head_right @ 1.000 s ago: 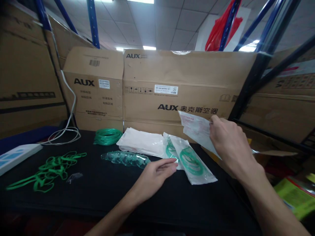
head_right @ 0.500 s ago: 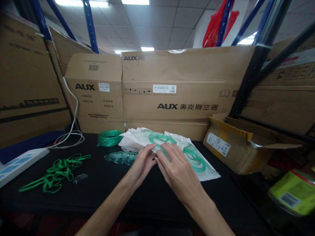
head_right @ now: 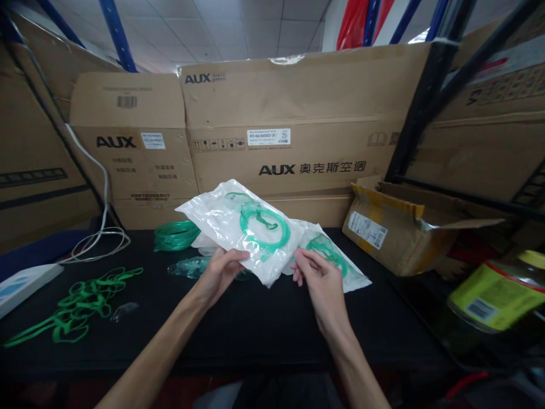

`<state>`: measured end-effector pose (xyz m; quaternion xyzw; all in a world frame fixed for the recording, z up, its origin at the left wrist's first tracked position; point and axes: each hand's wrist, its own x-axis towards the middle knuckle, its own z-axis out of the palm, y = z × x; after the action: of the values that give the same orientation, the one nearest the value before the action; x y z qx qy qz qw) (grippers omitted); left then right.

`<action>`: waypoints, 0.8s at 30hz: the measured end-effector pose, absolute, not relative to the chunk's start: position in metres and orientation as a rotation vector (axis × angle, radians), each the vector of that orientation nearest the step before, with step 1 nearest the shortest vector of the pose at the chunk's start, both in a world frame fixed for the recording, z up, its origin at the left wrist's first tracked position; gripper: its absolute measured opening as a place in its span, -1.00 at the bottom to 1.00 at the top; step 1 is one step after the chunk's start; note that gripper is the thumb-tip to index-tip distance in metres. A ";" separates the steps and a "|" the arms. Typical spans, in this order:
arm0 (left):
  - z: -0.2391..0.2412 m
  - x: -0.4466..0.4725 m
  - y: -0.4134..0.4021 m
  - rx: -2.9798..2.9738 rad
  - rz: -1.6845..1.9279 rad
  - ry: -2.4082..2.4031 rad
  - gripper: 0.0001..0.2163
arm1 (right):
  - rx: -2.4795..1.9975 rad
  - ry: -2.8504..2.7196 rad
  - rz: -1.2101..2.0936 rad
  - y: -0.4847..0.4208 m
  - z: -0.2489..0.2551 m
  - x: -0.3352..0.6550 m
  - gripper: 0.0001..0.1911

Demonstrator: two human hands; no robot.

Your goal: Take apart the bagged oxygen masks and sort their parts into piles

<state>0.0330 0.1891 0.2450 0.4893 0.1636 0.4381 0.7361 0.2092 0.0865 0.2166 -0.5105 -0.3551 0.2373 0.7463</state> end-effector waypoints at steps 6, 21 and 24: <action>0.250 0.031 0.185 1.204 0.877 0.398 -0.59 | -0.991 -0.658 0.683 0.089 0.218 0.204 -0.53; 0.251 0.011 0.203 1.301 0.856 0.593 -0.66 | -0.945 -0.677 0.982 0.091 0.217 0.206 -0.65; 0.250 0.007 0.208 1.232 0.918 0.622 -0.62 | -0.996 -0.706 0.958 0.089 0.218 0.214 -0.64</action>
<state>0.0072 0.2080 0.2498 0.5479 0.2767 0.4081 0.6757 0.2135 0.0890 0.2180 -0.4495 -0.3185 0.4325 0.7137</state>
